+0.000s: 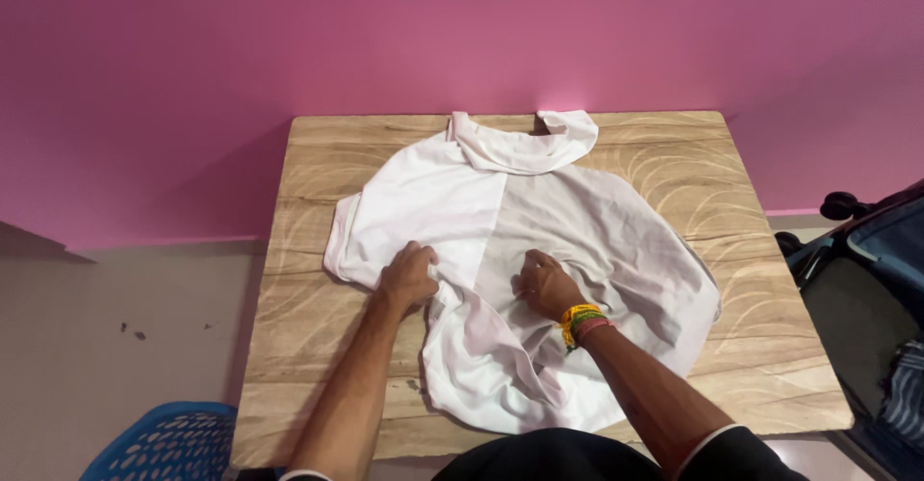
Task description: The person folds a white shirt on a wooden table by smoothing the fabric and folding the sleeves inward across the garment body.
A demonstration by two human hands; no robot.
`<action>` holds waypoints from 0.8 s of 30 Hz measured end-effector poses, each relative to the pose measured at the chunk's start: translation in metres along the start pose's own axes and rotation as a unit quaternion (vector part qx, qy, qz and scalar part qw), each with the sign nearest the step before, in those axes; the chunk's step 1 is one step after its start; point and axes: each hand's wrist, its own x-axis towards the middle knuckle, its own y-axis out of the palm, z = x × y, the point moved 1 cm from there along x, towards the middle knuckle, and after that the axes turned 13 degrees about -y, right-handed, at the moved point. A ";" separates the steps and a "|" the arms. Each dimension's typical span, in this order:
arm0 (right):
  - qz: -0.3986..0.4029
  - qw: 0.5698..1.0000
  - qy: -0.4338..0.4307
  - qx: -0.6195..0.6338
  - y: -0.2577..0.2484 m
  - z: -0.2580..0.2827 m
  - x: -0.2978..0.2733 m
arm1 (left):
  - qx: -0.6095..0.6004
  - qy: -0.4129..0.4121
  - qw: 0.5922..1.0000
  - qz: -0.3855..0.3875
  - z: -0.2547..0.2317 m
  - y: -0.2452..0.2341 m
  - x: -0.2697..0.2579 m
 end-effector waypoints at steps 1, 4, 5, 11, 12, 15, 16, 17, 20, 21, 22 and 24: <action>0.073 0.996 0.057 0.001 -0.002 0.000 -0.003 | 0.009 -0.021 0.999 0.032 0.004 0.001 0.002; 0.075 0.992 0.091 0.033 -0.014 -0.005 -0.011 | 0.032 -0.061 0.992 0.102 0.013 0.002 0.003; 0.005 0.996 0.061 0.065 -0.019 -0.010 -0.012 | 0.046 -0.086 0.986 0.137 0.014 0.001 0.003; 0.007 0.960 0.236 0.154 -0.035 -0.036 -0.028 | 0.040 -0.114 0.942 0.312 0.002 0.006 -0.013; 0.005 0.959 0.238 0.152 -0.037 -0.037 -0.031 | 0.057 -0.109 0.934 0.335 -0.002 0.009 -0.009; -0.041 0.986 0.088 0.138 -0.048 -0.037 -0.031 | 0.092 -0.090 0.928 0.351 -0.010 0.017 0.010; -0.010 0.967 0.142 0.213 -0.055 -0.039 -0.030 | 0.096 -0.077 0.932 0.340 -0.019 0.021 0.022; 0.020 0.938 0.195 0.285 -0.066 -0.042 -0.032 | 0.099 -0.060 0.939 0.324 -0.030 0.028 0.034; -0.044 0.928 0.270 0.253 -0.105 -0.057 -0.042 | 0.015 0.008 0.971 0.240 -0.074 0.051 0.054; -0.050 0.927 0.274 0.250 -0.117 -0.063 -0.049 | -0.079 0.042 0.973 0.213 -0.091 0.056 0.055; -0.088 0.911 0.332 0.230 -0.129 -0.074 -0.062 | -0.075 0.049 0.972 0.215 -0.107 0.062 0.053; -0.130 0.887 0.393 0.205 -0.147 -0.099 -0.092 | -0.084 0.100 0.970 0.206 -0.142 0.075 0.043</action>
